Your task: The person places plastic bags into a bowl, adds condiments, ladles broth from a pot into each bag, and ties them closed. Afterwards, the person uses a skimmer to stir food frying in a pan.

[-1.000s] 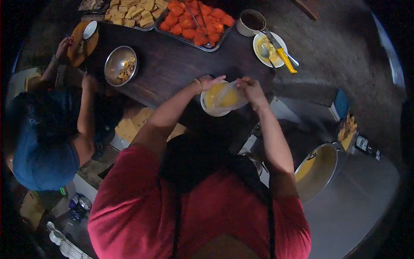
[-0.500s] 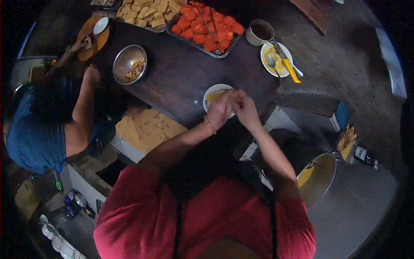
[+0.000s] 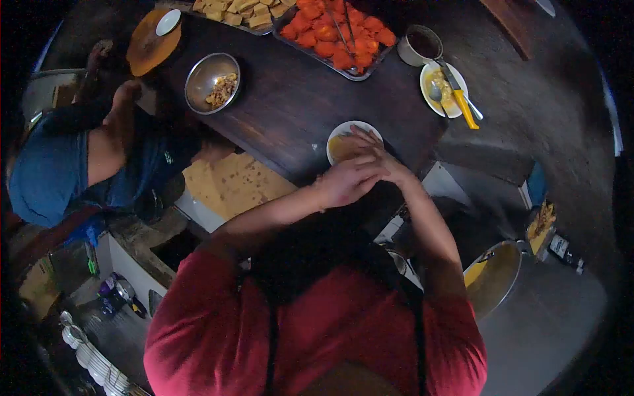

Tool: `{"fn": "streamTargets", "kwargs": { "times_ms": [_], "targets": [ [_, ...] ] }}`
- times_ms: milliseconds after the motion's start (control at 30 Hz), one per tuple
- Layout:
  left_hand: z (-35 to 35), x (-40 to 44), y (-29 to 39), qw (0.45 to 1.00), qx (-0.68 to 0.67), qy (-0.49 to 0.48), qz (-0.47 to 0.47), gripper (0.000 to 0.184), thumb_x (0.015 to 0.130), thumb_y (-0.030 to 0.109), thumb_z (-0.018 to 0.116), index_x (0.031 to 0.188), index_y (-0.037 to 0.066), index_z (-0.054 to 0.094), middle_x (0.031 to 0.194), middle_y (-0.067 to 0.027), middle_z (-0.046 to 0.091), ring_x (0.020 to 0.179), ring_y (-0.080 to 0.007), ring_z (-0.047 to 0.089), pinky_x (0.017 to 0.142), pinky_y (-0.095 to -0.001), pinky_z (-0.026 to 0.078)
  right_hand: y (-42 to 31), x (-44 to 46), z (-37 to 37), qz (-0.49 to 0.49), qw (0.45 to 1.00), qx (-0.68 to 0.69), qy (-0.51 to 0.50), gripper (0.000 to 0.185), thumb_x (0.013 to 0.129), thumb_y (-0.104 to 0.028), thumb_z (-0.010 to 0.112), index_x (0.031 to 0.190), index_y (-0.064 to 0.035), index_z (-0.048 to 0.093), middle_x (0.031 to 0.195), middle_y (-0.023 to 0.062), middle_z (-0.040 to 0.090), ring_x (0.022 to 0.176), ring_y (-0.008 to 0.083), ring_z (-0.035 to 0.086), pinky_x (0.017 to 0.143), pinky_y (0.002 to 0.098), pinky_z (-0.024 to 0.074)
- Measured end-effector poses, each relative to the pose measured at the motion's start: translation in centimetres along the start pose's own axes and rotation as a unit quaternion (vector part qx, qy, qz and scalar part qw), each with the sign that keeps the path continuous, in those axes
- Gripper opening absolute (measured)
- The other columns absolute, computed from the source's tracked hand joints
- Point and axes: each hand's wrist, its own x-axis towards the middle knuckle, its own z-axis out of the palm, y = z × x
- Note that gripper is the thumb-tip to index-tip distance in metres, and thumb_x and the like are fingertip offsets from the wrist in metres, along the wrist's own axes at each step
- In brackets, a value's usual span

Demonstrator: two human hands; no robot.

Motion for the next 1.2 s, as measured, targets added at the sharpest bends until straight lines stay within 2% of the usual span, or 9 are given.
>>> {"fn": "streamTargets", "kwargs": {
  "times_ms": [133, 233, 333, 433, 767, 800, 900, 933, 1200],
  "targets": [
    [-1.5, -2.7, -4.0, 0.969, 0.047, 0.221, -0.096, 0.042, 0.06, 0.004, 0.064, 0.101, 0.004, 0.052, 0.099, -0.0106, 0.052, 0.098, -0.027, 0.048, 0.081, -0.0363, 0.039, -2.3, 0.0, -0.7, 0.116, 0.963, 0.222, 0.1, 0.025, 0.077, -0.02, 0.048, 0.098, -0.0138, 0.061, 0.12, 0.0048, 0.045, 0.122, 0.0247, 0.028, 0.1, 0.0354, 0.02],
    [1.2, -1.6, -7.3, 0.989, -0.017, 0.128, -0.068, 0.044, 0.059, 0.01, 0.067, 0.1, 0.006, 0.051, 0.105, -0.0115, 0.049, 0.101, -0.0296, 0.046, 0.086, -0.0369, 0.037, -3.7, 0.5, -0.2, 0.162, 0.96, 0.181, 0.138, 0.022, 0.074, -0.014, 0.05, 0.093, -0.0127, 0.062, 0.111, 0.0067, 0.05, 0.116, 0.0267, 0.035, 0.098, 0.0353, 0.0234],
    [6.6, -1.3, -12.7, 0.96, 0.261, 0.106, -0.004, 0.048, 0.058, 0.021, 0.066, 0.102, 0.009, 0.052, 0.115, -0.0133, 0.044, 0.106, -0.0296, 0.042, 0.09, -0.0408, 0.03, -4.3, 0.7, 0.7, 0.158, 0.968, -0.034, 0.191, 0.024, 0.071, -0.013, 0.05, 0.091, -0.0065, 0.061, 0.096, 0.0122, 0.054, 0.097, 0.0292, 0.049, 0.086, 0.038, 0.035],
    [7.3, -0.4, -13.0, 0.972, 0.171, 0.149, -0.064, 0.044, 0.06, 0.027, 0.065, 0.099, 0.011, 0.054, 0.114, -0.0139, 0.044, 0.109, -0.0317, 0.038, 0.089, -0.0418, 0.029, -4.1, 0.7, 1.8, 0.301, 0.915, 0.124, 0.239, 0.027, 0.064, 0.003, 0.053, 0.089, -0.0046, 0.059, 0.093, 0.0131, 0.056, 0.091, 0.0299, 0.053, 0.076, 0.0344, 0.043],
    [5.5, -1.9, -9.5, 0.963, 0.255, 0.08, -0.022, 0.025, 0.069, 0.017, 0.056, 0.092, 0.01, 0.058, 0.108, -0.0071, 0.047, 0.099, -0.029, 0.041, 0.084, -0.0406, 0.031, -9.8, -4.3, -4.6, 0.321, 0.813, 0.334, 0.353, 0.029, 0.061, 0.001, 0.068, 0.088, -0.0039, 0.059, 0.063, -0.0034, 0.047, 0.059, 0.0068, 0.045, 0.059, 0.021, 0.0391],
    [5.4, -1.9, -9.0, 0.97, 0.222, 0.102, -0.018, 0.026, 0.069, 0.017, 0.056, 0.093, 0.01, 0.057, 0.109, -0.0065, 0.047, 0.099, -0.0287, 0.041, 0.084, -0.0405, 0.031, -8.5, -5.5, -4.4, 0.341, 0.784, 0.381, 0.352, 0.045, 0.058, 0.0, 0.069, 0.101, -0.0047, 0.054, 0.08, 0.004, 0.053, 0.077, 0.0144, 0.051, 0.074, 0.026, 0.0405],
    [5.2, -1.5, -6.0, 0.979, 0.14, 0.148, -0.029, 0.029, 0.069, 0.019, 0.056, 0.096, 0.008, 0.056, 0.111, -0.0051, 0.046, 0.1, -0.0281, 0.041, 0.085, -0.0402, 0.031, -5.6, -4.5, -2.8, 0.245, 0.934, 0.031, 0.26, 0.067, 0.054, -0.002, 0.07, 0.115, -0.0074, 0.044, 0.111, 0.0138, 0.047, 0.106, 0.0242, 0.043, 0.091, 0.0351, 0.033],
    [5.5, -1.3, -5.0, 0.98, 0.127, 0.149, -0.043, 0.03, 0.069, 0.02, 0.056, 0.097, 0.008, 0.055, 0.112, -0.0048, 0.045, 0.101, -0.028, 0.041, 0.085, -0.04, 0.031, -4.3, -4.4, -1.1, 0.223, 0.95, 0.07, 0.206, 0.074, 0.057, -0.013, 0.069, 0.123, -0.0099, 0.036, 0.13, 0.0148, 0.029, 0.123, 0.0281, 0.023, 0.101, 0.0401, 0.0181],
    [2.4, -3.4, -4.5, 0.978, 0.139, 0.141, -0.065, 0.041, 0.068, 0.026, 0.061, 0.102, 0.006, 0.052, 0.12, -0.014, 0.039, 0.112, -0.0319, 0.035, 0.094, -0.0424, 0.025, -1.4, -0.6, 2.0, 0.134, 0.98, 0.11, 0.102, 0.037, 0.078, -0.031, 0.048, 0.11, -0.0136, 0.052, 0.13, 0.0072, 0.033, 0.125, 0.0244, 0.02, 0.103, 0.0411, 0.0091]
  ]
}}
